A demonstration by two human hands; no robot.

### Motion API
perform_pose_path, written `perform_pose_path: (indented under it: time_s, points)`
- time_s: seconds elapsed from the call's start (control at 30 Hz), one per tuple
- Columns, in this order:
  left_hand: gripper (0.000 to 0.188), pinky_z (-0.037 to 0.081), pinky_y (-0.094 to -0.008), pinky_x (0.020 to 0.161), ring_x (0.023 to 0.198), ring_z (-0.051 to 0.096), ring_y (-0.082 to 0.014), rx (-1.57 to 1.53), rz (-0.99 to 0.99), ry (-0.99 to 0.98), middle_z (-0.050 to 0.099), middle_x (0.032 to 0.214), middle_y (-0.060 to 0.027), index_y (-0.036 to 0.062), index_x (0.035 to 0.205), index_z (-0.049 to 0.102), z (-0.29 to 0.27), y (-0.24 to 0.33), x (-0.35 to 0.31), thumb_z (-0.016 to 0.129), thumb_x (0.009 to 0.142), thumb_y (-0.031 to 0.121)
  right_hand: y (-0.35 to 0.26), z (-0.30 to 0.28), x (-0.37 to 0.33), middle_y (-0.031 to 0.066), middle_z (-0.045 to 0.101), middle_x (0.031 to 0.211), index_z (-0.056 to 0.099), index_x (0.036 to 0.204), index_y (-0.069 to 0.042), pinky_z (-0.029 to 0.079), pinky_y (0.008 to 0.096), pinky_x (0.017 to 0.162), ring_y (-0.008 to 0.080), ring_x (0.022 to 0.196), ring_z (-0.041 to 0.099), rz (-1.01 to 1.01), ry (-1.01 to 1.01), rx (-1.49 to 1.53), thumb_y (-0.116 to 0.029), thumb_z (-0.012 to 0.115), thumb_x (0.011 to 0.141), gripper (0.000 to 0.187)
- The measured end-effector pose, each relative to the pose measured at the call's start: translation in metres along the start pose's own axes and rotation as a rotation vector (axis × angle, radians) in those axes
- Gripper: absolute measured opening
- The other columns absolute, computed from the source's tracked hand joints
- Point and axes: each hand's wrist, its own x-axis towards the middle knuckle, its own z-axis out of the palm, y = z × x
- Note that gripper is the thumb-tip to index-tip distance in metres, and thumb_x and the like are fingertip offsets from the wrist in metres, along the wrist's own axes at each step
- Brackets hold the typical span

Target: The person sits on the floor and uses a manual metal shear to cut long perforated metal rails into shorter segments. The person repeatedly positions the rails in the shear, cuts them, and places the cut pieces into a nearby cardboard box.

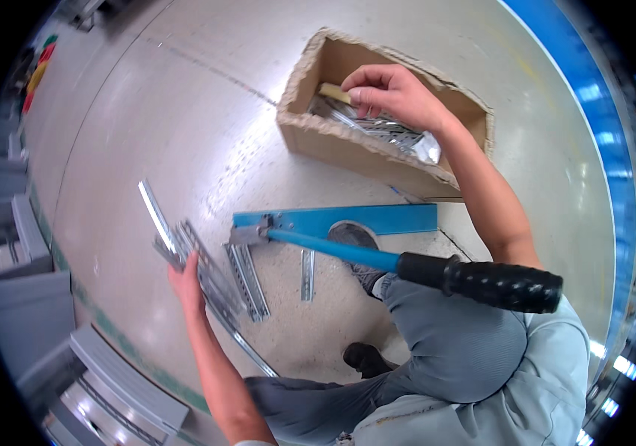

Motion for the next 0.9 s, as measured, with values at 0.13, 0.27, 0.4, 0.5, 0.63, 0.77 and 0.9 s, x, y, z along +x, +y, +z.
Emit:
perform_pose_path:
  time_s: [0.13, 0.27, 0.4, 0.5, 0.63, 0.77, 0.9]
  points:
    - [0.035, 0.052, -0.0347, 0.090, 0.096, 0.065, -0.0188, 0.077, -0.042, -0.044, 0.072, 0.110, -0.0100, -0.0039, 0.122, 0.065, 0.003, -0.104, 0.013, 0.073, 0.092, 0.012, 0.104, -0.068, 0.016, 0.0081, 0.074, 0.095, 0.073, 0.110, -0.002, 0.056, 0.0300, 0.079, 0.0148, 0.086, 0.069, 0.284, -0.051, -0.446, -0.020, 0.074, 0.089, 0.028]
    - [0.036, 0.052, -0.0344, 0.091, 0.096, 0.065, -0.0180, 0.132, -0.058, -0.072, 0.072, 0.110, -0.0103, -0.0032, 0.123, 0.064, 0.010, -0.148, 0.013, 0.074, 0.091, 0.010, 0.181, -0.058, 0.028, 0.0129, 0.076, 0.097, 0.077, 0.103, -0.004, 0.058, 0.0425, 0.081, 0.0290, 0.090, 0.072, 0.587, -0.368, -0.737, -0.043, 0.085, 0.074, 0.050]
    - [0.033, 0.052, -0.0345, 0.090, 0.095, 0.066, -0.0183, 0.158, -0.115, -0.146, 0.072, 0.108, -0.0088, 0.0000, 0.120, 0.064, 0.012, -0.177, 0.021, 0.074, 0.090, 0.009, 0.222, -0.011, 0.031, 0.0166, 0.076, 0.107, 0.079, 0.100, -0.004, 0.058, 0.0451, 0.089, 0.0360, 0.104, 0.072, 0.386, -0.228, -0.982, -0.061, 0.084, 0.069, 0.065]
    - [0.029, 0.052, -0.0341, 0.090, 0.094, 0.066, -0.0184, 0.217, -0.129, -0.136, 0.072, 0.105, -0.0081, 0.0010, 0.115, 0.063, 0.005, -0.190, 0.029, 0.075, 0.089, 0.007, 0.216, 0.021, 0.030, 0.0157, 0.075, 0.112, 0.074, 0.113, -0.005, 0.055, 0.0462, 0.093, 0.0351, 0.109, 0.070, 0.257, -0.137, -1.020, -0.057, 0.087, 0.067, 0.070]
    - [0.026, 0.052, -0.0341, 0.088, 0.093, 0.066, -0.0181, 0.190, -0.111, -0.116, 0.071, 0.103, -0.0078, 0.0009, 0.113, 0.063, 0.011, -0.194, 0.035, 0.074, 0.089, 0.005, 0.230, 0.015, 0.026, 0.0177, 0.073, 0.110, 0.071, 0.115, -0.008, 0.053, 0.0501, 0.092, 0.0398, 0.107, 0.067, 0.227, -0.114, -0.927, -0.043, 0.086, 0.069, 0.060]
    - [0.023, 0.052, -0.0333, 0.085, 0.089, 0.065, -0.0172, 0.219, 0.002, -0.162, 0.070, 0.098, -0.0068, 0.0008, 0.109, 0.063, 0.024, -0.179, 0.037, 0.073, 0.088, 0.004, 0.268, -0.006, 0.028, 0.0117, 0.075, 0.101, 0.077, 0.102, -0.014, 0.055, 0.0474, 0.085, 0.0371, 0.100, 0.069, 0.361, 0.042, -0.740, -0.026, 0.080, 0.074, 0.031]
    - [0.020, 0.052, -0.0323, 0.082, 0.085, 0.063, -0.0159, 0.254, 0.018, -0.119, 0.069, 0.094, -0.0053, 0.0014, 0.105, 0.063, 0.005, -0.192, 0.049, 0.072, 0.087, 0.002, 0.264, -0.029, 0.040, 0.0133, 0.075, 0.099, 0.076, 0.102, -0.011, 0.055, 0.0442, 0.082, 0.0323, 0.092, 0.070, 0.396, -0.046, -0.572, -0.024, 0.079, 0.076, 0.029]
